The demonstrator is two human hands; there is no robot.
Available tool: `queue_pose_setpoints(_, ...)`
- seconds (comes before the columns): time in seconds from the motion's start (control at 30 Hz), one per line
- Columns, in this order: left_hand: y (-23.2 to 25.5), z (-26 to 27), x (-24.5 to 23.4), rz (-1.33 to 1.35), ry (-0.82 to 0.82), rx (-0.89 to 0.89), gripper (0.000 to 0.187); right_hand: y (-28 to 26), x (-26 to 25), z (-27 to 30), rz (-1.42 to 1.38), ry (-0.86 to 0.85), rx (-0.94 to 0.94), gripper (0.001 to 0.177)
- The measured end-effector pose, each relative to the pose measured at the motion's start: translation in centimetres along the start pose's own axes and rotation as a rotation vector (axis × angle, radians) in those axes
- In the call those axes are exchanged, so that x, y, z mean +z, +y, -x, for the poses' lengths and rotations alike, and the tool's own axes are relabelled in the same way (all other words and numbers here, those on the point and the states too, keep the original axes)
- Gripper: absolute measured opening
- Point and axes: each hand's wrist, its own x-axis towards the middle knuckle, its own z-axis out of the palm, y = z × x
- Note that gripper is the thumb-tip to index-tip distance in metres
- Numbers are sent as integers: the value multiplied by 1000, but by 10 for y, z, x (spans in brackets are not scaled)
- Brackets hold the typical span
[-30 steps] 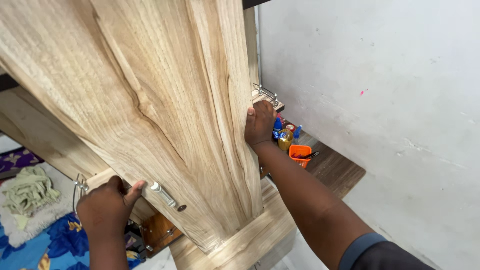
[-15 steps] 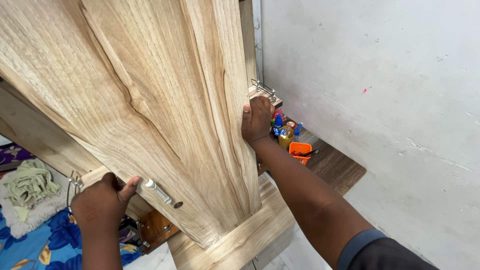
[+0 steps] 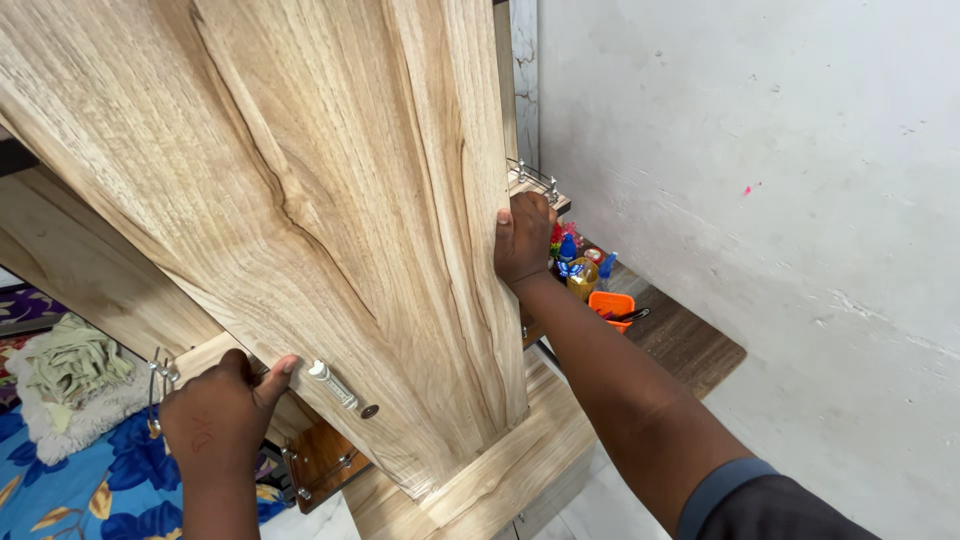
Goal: The person aligns and secures a large wooden panel onto a furniture frame using both hands. They repeatedly adjust the panel's position to fit it into place while holding it steady against the frame.
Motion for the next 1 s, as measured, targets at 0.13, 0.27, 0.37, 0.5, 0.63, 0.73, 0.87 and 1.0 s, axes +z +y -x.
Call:
queue_pose_setpoints(0.13,2,1,-2,4,-15,-14,73,4,4,0,-14,0,-25,55)
queue_pose_setpoints(0.27,3,3,-3,13,-5,-18,72,5,6,-2,-31,-6,-26,55)
queue_pose_setpoints(0.37,5,4,-4,6,-6,-22,71,4,7,-5,-36,-17,-19,56)
queue_pose_setpoints(0.5,6,2,-6,5,-52,-53,70,2,8,-7,-51,-20,-5,57)
queue_pose_setpoints(0.63,8,6,-8,9,-26,-46,68,2,10,-9,-69,-24,-10,58)
queue_pose_setpoints(0.73,7,6,-8,19,13,-19,67,5,13,-10,-60,-30,3,58)
queue_pose_setpoints(0.87,7,7,-6,-13,19,-14,66,8,15,-8,-74,-27,-10,60)
queue_pose_setpoints(1.0,8,8,-7,-4,29,-11,65,8,17,-10,-68,-36,10,59)
